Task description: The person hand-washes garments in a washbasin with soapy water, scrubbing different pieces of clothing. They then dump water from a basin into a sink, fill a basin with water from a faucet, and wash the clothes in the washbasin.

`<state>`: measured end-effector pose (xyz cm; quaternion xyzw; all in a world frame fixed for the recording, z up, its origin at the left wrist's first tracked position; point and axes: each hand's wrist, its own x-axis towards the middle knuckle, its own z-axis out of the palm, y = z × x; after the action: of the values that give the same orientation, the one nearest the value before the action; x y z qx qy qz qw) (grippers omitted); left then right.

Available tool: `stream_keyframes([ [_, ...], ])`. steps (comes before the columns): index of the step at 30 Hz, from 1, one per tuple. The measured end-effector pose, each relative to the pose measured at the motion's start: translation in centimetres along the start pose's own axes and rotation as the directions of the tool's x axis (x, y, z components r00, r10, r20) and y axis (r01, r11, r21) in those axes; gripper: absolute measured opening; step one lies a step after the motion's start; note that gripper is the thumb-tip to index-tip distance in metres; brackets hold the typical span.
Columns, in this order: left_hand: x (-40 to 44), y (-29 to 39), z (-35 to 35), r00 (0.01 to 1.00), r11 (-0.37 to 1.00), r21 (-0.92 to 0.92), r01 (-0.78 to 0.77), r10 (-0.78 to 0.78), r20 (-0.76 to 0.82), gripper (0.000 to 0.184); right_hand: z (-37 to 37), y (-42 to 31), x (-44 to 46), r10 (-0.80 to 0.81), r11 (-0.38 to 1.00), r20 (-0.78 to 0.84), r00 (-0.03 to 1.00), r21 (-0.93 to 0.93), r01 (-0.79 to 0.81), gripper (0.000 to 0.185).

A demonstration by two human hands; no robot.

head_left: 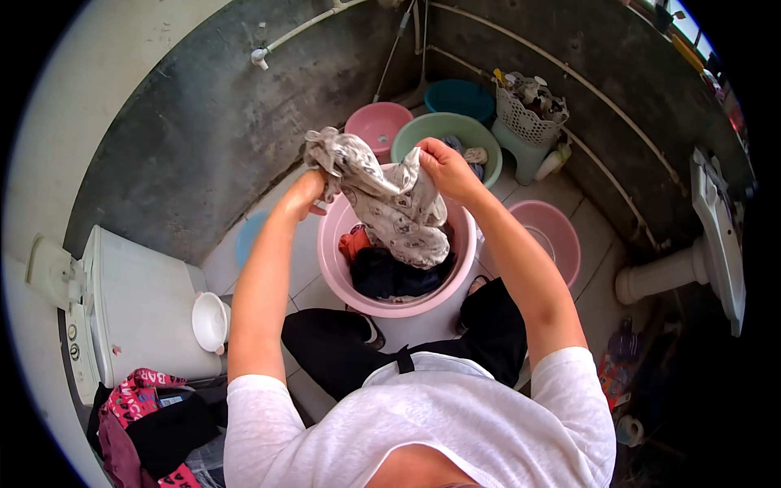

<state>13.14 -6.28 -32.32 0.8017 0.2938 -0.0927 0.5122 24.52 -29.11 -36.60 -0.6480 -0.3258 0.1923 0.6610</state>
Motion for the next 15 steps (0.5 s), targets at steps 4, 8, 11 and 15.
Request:
stream_keyframes([
  [4, 0.6, -1.1, 2.0, 0.934, 0.862, 0.370, -0.348, 0.350, 0.063, 0.063, 1.6, -2.0, 0.8, -0.018, 0.977, 0.026, 1.000, -0.212, 0.023, 0.017],
  [8, 0.5, 1.5, 5.6, 0.601, 0.604, -0.012, -0.797, 0.795, 0.087, 0.050, 2.6, -4.2, 1.6, -0.058, 0.973, 0.069, 0.996, -0.221, 0.072, 0.021],
  [11, 1.1, 3.3, 4.1, 0.780, 0.804, -0.070, -0.590, 0.591, 0.205, 0.030, 1.4, -5.2, 1.6, -0.024, 0.990, 0.057, 0.998, -0.140, 0.032, 0.020],
  [15, -0.2, 6.4, 1.6, 0.735, 0.763, -0.039, -0.645, 0.634, 0.243, 0.019, -0.8, -2.9, 1.1, 0.070, 0.997, 0.201, 0.977, -0.035, -0.065, 0.024],
])
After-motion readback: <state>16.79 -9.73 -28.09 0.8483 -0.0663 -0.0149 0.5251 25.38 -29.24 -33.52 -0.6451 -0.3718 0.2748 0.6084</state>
